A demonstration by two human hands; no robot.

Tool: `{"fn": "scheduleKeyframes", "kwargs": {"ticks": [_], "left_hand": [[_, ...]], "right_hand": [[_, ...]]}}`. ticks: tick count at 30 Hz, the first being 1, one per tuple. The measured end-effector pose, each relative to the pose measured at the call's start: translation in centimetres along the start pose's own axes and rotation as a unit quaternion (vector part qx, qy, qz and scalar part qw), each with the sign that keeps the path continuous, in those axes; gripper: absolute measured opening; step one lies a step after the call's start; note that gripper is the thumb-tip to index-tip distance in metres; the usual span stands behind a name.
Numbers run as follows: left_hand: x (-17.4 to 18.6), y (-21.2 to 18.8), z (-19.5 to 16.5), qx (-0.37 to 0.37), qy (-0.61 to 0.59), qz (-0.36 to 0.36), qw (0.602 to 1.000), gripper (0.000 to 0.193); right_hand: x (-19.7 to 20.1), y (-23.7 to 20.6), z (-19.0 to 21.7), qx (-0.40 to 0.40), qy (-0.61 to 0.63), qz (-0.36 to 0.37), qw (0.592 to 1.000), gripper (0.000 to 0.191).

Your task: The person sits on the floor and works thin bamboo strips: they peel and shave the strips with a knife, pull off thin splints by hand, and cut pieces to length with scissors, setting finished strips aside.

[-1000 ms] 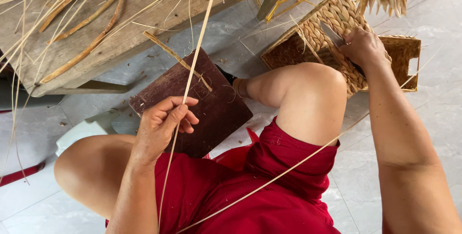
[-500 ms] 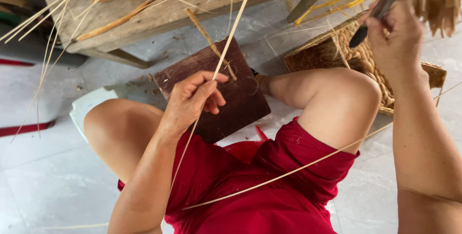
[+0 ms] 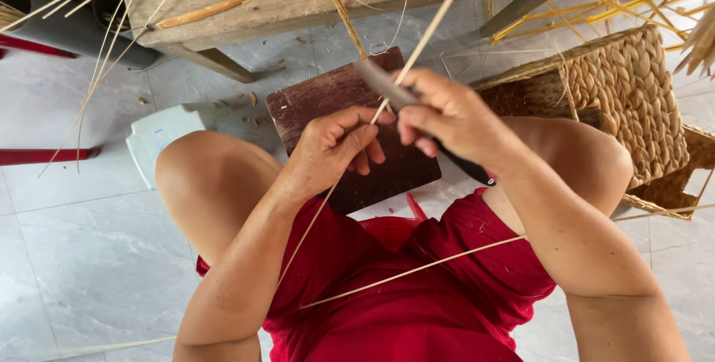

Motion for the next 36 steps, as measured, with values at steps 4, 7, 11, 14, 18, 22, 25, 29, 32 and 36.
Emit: {"fn": "scheduleKeyframes", "kwargs": {"ticks": [4,7,11,14,18,22,25,29,32,36], "left_hand": [[0.3,-0.3,-0.4,0.011,0.037,0.009,0.999,0.024],[0.0,-0.2,-0.7,0.008,0.016,0.006,1.000,0.023],[-0.8,0.2,-0.9,0.013,0.051,0.004,0.999,0.022],[-1.1,0.1,-1.0,0.017,0.054,0.008,0.998,0.021],[-1.2,-0.4,-1.2,0.025,0.048,0.028,0.998,0.022],[-1.6,-0.4,-1.3,0.026,0.045,0.041,0.998,0.022],[-1.8,-0.2,-1.4,0.020,0.044,0.039,0.998,0.022],[-1.8,0.2,-1.3,0.013,0.041,0.018,0.999,0.023],[-1.4,-0.1,-1.2,0.004,0.041,0.009,0.999,0.022],[-0.9,-0.5,-1.2,0.011,0.051,0.001,0.999,0.021]], "right_hand": [[4.2,-1.0,1.1,0.068,0.070,-0.099,0.990,0.029],[4.0,-1.0,0.0,0.032,0.051,-0.101,0.993,0.027],[0.8,-0.8,-1.1,0.102,-0.043,-0.027,0.993,0.026],[1.5,-1.0,-1.8,0.087,0.005,-0.029,0.996,0.030],[6.2,-2.3,-2.0,0.043,0.096,-0.153,0.983,0.019],[9.4,-3.7,-0.7,0.155,0.182,-0.222,0.945,0.023],[7.5,-3.3,-0.9,0.120,0.161,-0.178,0.963,0.024],[1.8,-2.0,-0.8,0.094,0.008,-0.016,0.995,0.024],[3.0,-2.0,-0.6,0.057,0.043,-0.075,0.995,0.019],[6.5,-2.9,0.3,0.128,0.125,-0.158,0.971,0.022]]}}
Point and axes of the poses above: each hand's wrist, its own y-axis towards the middle knuckle, its own x-axis out of the back of the hand, z = x × y, the point moved 5 cm from there along y, towards the middle knuckle, and after that the axes turned 7 degrees about -y, right-handed, at the moved point
